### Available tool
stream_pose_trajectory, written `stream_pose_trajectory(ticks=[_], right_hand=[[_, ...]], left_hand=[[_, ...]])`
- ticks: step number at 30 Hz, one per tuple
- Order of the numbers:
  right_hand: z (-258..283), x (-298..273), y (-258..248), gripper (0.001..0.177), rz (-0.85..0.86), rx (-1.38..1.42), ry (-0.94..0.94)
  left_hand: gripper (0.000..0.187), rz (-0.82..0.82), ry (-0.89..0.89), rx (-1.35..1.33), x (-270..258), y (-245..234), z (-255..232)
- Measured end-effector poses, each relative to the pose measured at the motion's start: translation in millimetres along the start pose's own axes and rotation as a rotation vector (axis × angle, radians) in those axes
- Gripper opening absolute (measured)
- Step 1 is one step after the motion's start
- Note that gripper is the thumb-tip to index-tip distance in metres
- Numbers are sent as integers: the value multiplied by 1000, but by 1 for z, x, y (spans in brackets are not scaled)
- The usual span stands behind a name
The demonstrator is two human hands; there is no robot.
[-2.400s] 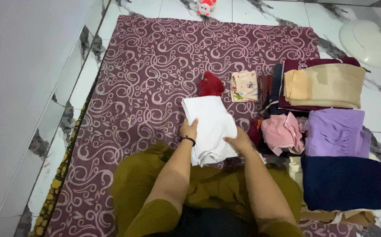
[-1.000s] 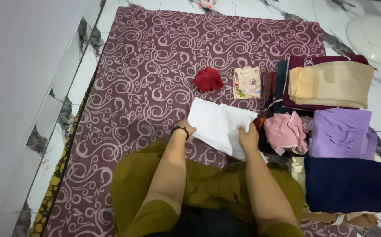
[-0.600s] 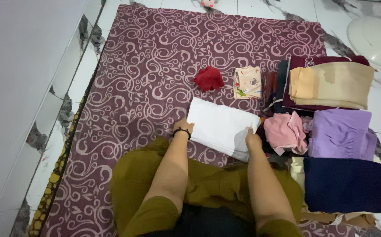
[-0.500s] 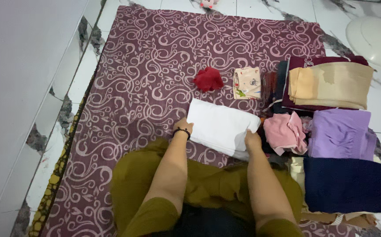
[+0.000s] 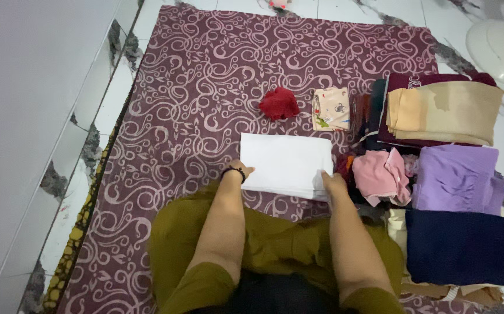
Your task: The person folds a white garment and a small pink item on a patterned mat, smoothing and aligning edges by hand. The folded items are placed into a neat stack alongside other folded clothes.
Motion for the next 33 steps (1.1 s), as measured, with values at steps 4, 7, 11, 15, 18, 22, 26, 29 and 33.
stream_pose_trajectory(ticks=[4,7,11,15,18,22,26,29,33], right_hand=[[-5,-2,4,46,26,-41,-24],[8,-5,-4,48,-142,-75,-248],[5,-6,-12,35,-123,100,-242],[-5,-10,-11,38,-31,-177,-124],[6,-16,-15,47,-107,-321,-90],[28,-43,-9,41,-190,-359,-129],[39,-53,-20,32,-198,-401,-133],[32,-45,-30,31,-155,-417,-121],[16,-37,-28,31,-43,-500,-87]], left_hand=[[64,18,-134,-125,17,29,7],[59,-32,-56,-54,28,26,8],[61,41,-1,42,27,20,8],[74,116,79,364,-1,8,-6],[90,-120,-156,65,-36,-10,-14],[81,-403,112,282,-63,-3,-67],[80,-386,329,315,-78,33,-81],[78,-318,331,357,-72,45,-77],[83,-242,342,382,-64,47,-67]])
Point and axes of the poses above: each hand's wrist, its own x-axis towards the middle knuckle, its own y-axis out of the palm, z = x × y, the point moved 4 cm from there along x, towards the middle knuckle, and after that the axes turned 3 degrees about x, right-handed, at the moved point
